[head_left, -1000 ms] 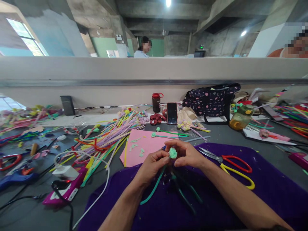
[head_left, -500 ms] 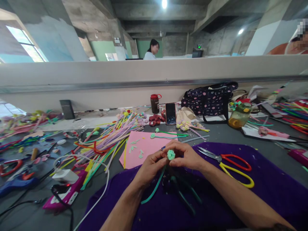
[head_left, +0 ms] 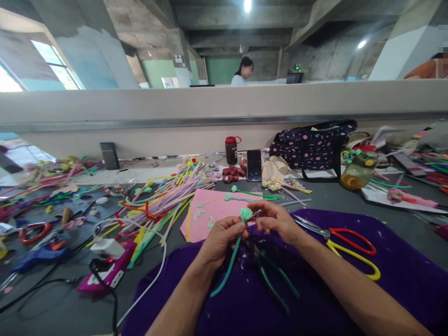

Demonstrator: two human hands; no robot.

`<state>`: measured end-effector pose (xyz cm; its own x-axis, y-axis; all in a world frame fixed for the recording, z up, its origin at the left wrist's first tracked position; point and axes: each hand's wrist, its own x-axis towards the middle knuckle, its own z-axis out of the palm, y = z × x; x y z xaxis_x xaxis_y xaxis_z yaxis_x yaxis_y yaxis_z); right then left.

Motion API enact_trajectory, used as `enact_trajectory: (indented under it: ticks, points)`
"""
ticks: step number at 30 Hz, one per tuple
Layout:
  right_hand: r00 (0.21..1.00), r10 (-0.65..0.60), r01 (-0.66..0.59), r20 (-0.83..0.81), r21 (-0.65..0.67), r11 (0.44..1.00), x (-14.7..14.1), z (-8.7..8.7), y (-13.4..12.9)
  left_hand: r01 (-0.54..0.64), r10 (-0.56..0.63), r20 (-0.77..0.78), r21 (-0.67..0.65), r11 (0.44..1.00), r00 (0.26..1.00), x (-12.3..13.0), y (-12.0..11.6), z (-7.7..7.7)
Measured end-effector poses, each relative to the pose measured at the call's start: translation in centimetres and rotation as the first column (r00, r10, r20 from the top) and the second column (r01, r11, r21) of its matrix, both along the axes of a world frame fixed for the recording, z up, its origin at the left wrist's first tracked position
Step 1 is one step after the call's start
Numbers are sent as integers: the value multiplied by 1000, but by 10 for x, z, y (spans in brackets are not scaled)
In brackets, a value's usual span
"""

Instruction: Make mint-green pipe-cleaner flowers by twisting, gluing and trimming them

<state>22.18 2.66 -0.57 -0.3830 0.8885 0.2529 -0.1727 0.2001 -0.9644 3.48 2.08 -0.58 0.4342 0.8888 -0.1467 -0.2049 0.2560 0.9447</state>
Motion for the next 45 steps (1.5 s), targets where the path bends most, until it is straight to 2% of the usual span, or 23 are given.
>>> enact_trajectory:
  ticks: [2,5,12,18,23,31,37,41,45]
  points:
    - [999,-21,20,-38,-14,1000,0,-1,1,4,-3,26,-44,999,1000,-1,1,-1]
    - [998,-41,40,-53,-24,999,-2,-1,2,-1,2,29,-41,999,1000,0,1,-1]
    - [997,-37,40,63,-37,999,-2,-1,0,16,-9,-91,79,997,996,4,-2,0]
    - [997,-27,28,67,-16,999,-2,0,0,45,-20,-198,121,992,980,5,-5,6]
    - [998,-9,9,61,-1,1000,-4,2,-1,35,0,-197,175,984,980,7,-5,4]
    - [997,-13,14,78,-13,1000,-5,-3,1,16,23,-216,178,984,976,9,-5,4]
    - [995,-80,82,54,-50,995,-6,-5,1,-110,160,-196,245,963,967,11,-6,-1]
    - [992,-126,127,20,-66,990,-10,-7,-1,-180,310,-284,405,897,907,11,-6,-5]
    - [986,-169,167,-13,-86,982,-16,-11,-3,-178,421,-360,545,819,833,10,-7,-6]
